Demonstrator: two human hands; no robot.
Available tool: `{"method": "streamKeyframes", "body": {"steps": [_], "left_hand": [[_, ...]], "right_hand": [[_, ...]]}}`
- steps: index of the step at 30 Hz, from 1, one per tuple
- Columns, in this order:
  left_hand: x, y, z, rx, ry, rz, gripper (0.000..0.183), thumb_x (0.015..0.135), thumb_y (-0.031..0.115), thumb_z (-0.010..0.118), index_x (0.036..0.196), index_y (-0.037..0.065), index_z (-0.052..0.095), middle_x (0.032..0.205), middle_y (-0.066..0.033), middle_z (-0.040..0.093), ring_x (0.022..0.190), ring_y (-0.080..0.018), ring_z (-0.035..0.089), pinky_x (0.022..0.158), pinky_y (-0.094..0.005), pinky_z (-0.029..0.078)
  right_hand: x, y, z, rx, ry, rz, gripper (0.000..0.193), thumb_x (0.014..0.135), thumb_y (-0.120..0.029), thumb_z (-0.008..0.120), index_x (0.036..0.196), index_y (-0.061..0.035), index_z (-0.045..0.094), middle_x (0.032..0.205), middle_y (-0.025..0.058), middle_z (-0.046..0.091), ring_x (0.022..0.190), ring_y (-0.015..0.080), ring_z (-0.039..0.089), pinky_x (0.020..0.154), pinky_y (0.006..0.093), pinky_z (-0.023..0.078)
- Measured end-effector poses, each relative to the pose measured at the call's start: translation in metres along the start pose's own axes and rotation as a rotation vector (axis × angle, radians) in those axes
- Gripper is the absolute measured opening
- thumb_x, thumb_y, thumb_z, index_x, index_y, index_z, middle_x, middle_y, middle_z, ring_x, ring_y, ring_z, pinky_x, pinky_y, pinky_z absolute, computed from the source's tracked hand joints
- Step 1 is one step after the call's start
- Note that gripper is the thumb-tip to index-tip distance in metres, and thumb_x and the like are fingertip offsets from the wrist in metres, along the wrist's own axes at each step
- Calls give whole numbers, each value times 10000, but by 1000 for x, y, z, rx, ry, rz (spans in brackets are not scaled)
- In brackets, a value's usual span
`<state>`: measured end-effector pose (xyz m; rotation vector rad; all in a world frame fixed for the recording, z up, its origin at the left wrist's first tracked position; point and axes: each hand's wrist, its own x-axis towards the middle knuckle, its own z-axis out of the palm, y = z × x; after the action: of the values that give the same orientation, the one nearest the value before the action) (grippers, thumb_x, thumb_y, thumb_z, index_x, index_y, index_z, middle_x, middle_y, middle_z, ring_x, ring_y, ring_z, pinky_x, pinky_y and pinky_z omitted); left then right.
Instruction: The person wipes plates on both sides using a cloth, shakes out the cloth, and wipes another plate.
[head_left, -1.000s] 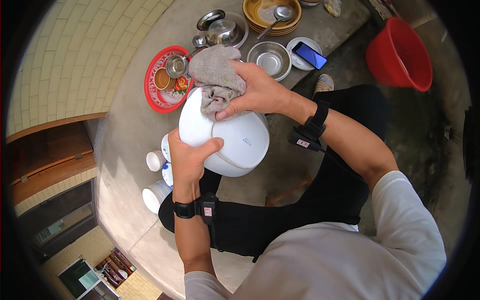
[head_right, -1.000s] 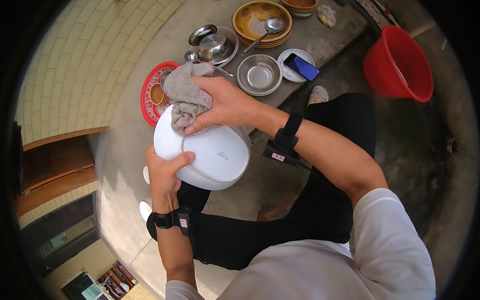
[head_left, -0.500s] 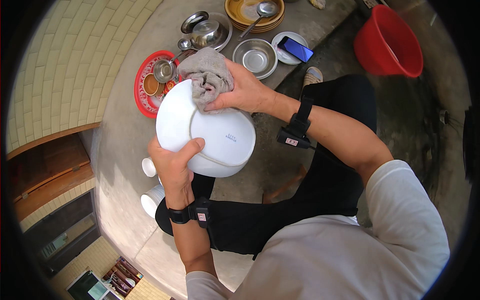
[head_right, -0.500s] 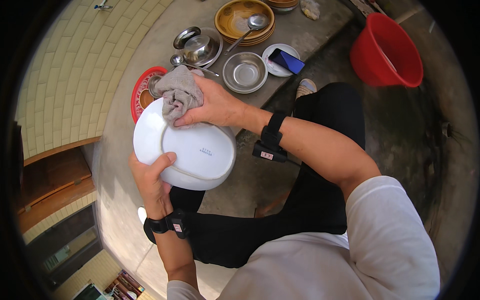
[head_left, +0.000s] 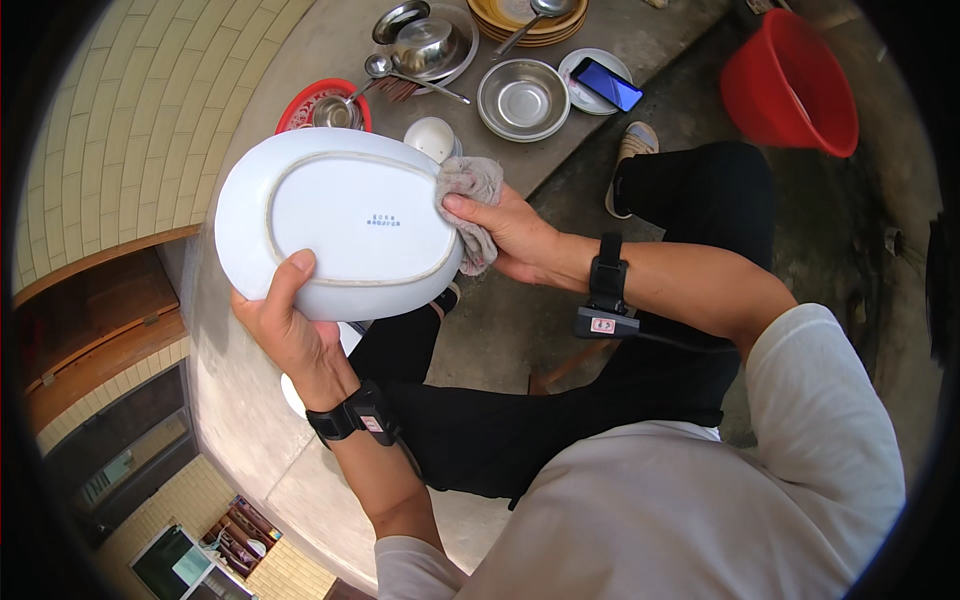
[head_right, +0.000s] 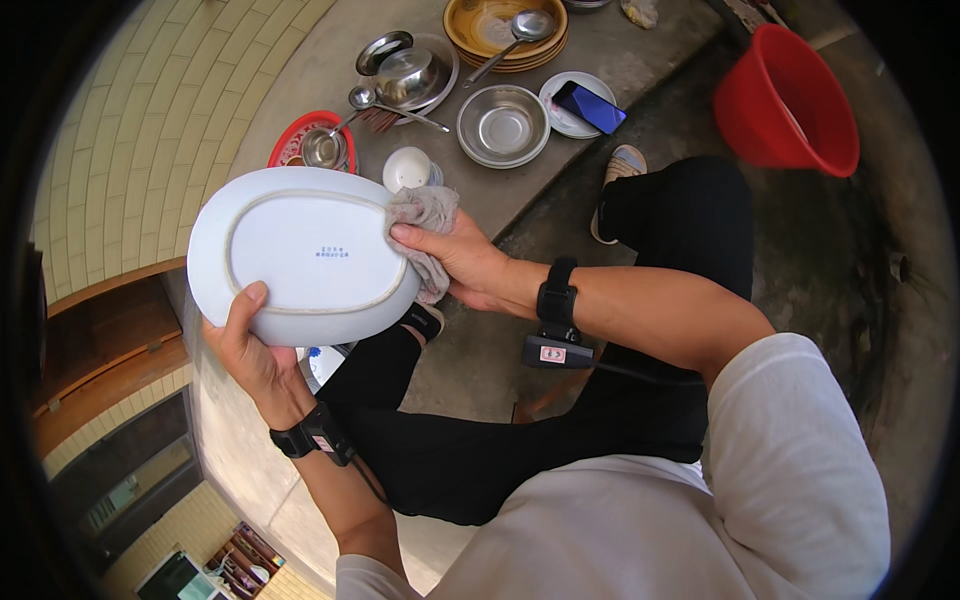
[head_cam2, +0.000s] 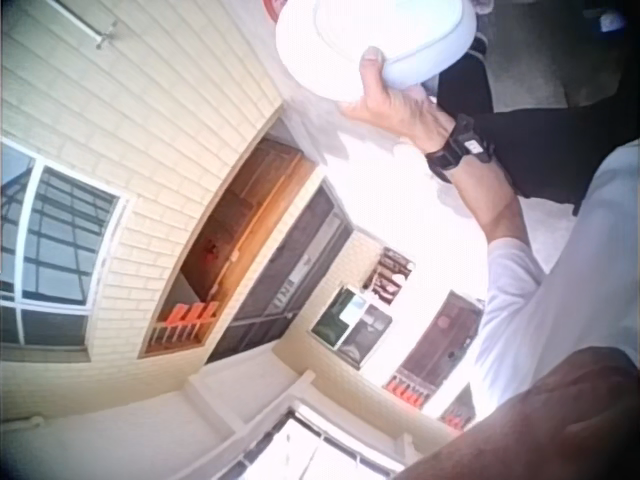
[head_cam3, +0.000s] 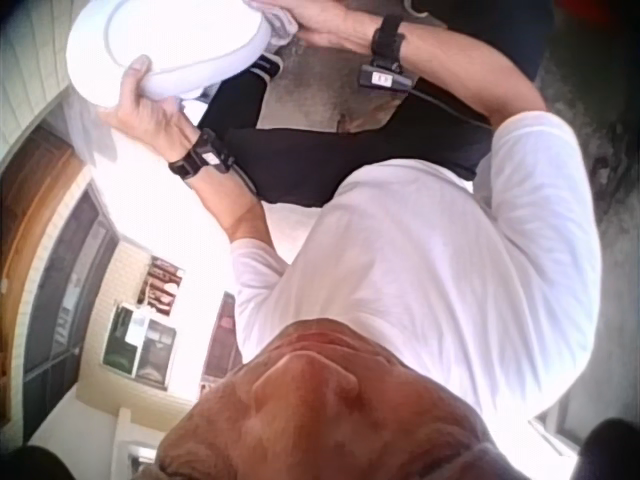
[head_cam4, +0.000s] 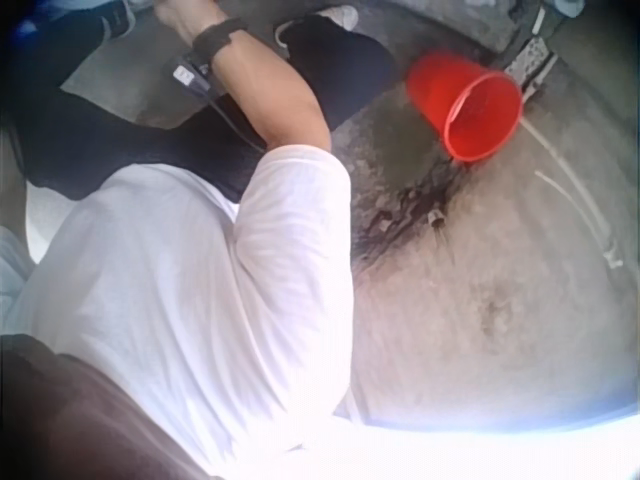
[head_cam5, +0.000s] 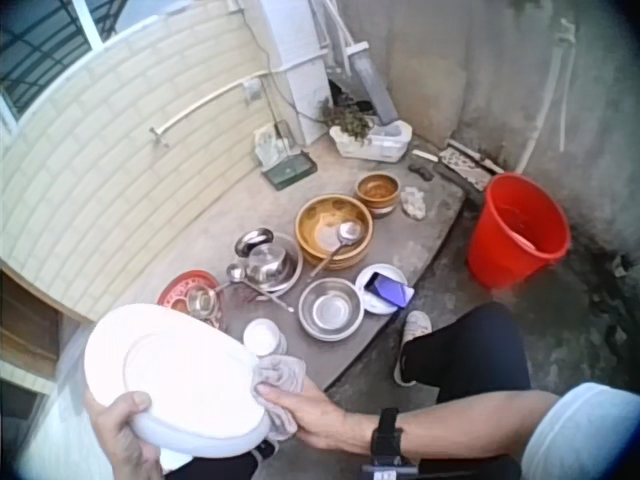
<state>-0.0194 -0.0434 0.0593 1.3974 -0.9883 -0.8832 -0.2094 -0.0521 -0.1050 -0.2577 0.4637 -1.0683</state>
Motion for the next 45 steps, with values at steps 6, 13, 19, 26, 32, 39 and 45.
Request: {"method": "streamKeyframes", "body": {"steps": [6,13,19,26,32,39,45], "left_hand": [[2,-11,-10,-263,31,-104,668,854,159,734,1413,-126,504,1336,-262,610,1235,-353,627,1083,-458,507],[8,-4,-28,-298,-246,-234,736,825,178,764,1439,-112,481,1334,-256,626,1208,-318,660,1067,-407,531],[-3,-4,-15,-13,-294,-247,745,698,85,890,1351,-75,570,1194,-189,706,1075,-280,710,982,-400,567],[-12,5,-9,34,-359,-121,664,695,21,881,1300,-79,625,1153,-161,739,1014,-239,728,944,-383,582],[-24,-1,7,183,-509,-203,502,724,33,863,1187,-72,700,1041,-104,766,932,-152,712,862,-330,577],[-39,-36,14,383,-664,-270,353,701,60,827,1029,-21,726,915,-60,740,850,-113,668,789,-306,543],[-39,-23,28,416,-665,-148,379,699,104,823,1027,-53,715,852,-87,737,783,-122,666,750,-313,550]], "right_hand": [[27,-51,4,-94,39,-91,508,888,-85,830,1329,-78,577,1229,60,691,1110,181,689,990,351,586],[29,-107,0,-335,-83,-143,618,808,31,843,1364,-43,581,1220,73,705,1101,181,691,1010,352,562],[28,-124,-13,-441,-233,-99,757,761,51,849,1445,-65,545,1327,60,668,1231,181,631,1092,330,501],[37,-137,-6,-884,-319,-358,816,691,-12,929,1430,-42,581,1319,44,677,1209,173,632,1098,331,484],[29,-121,27,-1198,-533,-431,669,675,-130,947,1264,-34,645,1176,92,712,1068,236,665,968,359,519],[-7,-81,27,-1374,-582,-423,658,627,-188,941,1184,-27,630,1072,162,654,997,394,623,883,431,509],[-9,-95,17,-1088,-475,-256,840,648,-39,923,1416,-7,585,1344,80,667,1204,171,619,1082,351,475]]}}
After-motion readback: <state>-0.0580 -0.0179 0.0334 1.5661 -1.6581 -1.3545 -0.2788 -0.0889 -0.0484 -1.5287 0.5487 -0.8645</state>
